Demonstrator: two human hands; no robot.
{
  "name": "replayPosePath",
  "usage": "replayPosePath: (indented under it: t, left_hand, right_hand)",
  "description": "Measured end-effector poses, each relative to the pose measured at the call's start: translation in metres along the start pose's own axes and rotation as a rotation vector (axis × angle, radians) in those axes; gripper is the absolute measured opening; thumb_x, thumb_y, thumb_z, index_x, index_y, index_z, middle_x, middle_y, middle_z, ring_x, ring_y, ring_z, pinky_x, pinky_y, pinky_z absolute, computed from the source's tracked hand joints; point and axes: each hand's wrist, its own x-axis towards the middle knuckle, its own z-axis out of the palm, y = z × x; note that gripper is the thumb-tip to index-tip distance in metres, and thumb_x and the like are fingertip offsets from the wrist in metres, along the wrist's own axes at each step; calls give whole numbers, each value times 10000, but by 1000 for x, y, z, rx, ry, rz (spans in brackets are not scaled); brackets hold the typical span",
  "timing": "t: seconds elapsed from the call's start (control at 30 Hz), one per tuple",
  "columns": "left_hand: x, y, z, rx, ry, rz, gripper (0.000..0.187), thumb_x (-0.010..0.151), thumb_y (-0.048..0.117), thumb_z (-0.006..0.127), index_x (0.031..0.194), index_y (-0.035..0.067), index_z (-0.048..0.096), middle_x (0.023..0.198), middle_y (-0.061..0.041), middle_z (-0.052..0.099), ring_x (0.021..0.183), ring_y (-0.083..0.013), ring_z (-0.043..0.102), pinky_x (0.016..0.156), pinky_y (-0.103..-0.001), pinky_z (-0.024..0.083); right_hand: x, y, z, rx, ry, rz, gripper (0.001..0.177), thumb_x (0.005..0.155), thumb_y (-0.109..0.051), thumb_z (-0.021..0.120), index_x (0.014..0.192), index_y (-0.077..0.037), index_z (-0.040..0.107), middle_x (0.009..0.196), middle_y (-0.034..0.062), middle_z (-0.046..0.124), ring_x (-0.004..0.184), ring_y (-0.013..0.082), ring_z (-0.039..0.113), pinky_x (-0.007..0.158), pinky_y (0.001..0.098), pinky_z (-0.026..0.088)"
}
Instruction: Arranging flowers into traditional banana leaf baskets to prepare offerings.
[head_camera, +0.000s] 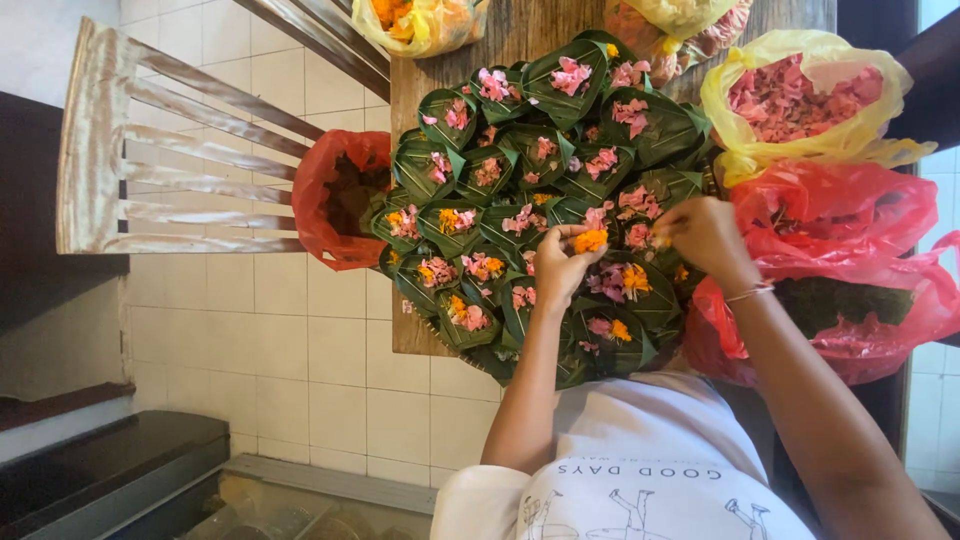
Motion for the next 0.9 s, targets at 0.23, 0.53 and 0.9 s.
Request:
replayPosePath:
  t: [0.23,0.53,0.9]
  left_hand:
    - [-1,-5,10,-59,-43,20,393,747,63,870,1102,46,703,1077,-55,749,909,-126,707,804,-260,560]
    - [5,-2,3,-106,48,99,288,806,20,805,1079,72,731,996,4,760,901,-67,710,814,-227,553]
    - [24,-30,-41,-197,301,6,224,851,-2,755,1055,76,706,1040,-35,760,913,-122,716,776,-267,572]
  right_hand:
    - [-5,-25,21,-359,-31,56,136,842,-116,749,943,-108,840,855,208,739,810,391,714,748,494,570]
    - [8,-68,28,572,-372,-23,342,871,-35,721,1210,-78,724,1012,84,776,905,133,712,818,296,577]
    - [49,-33,71,278,-121,91,174,835,-97,818,997,-35,807,859,83,788,730,91,716,692,254,575]
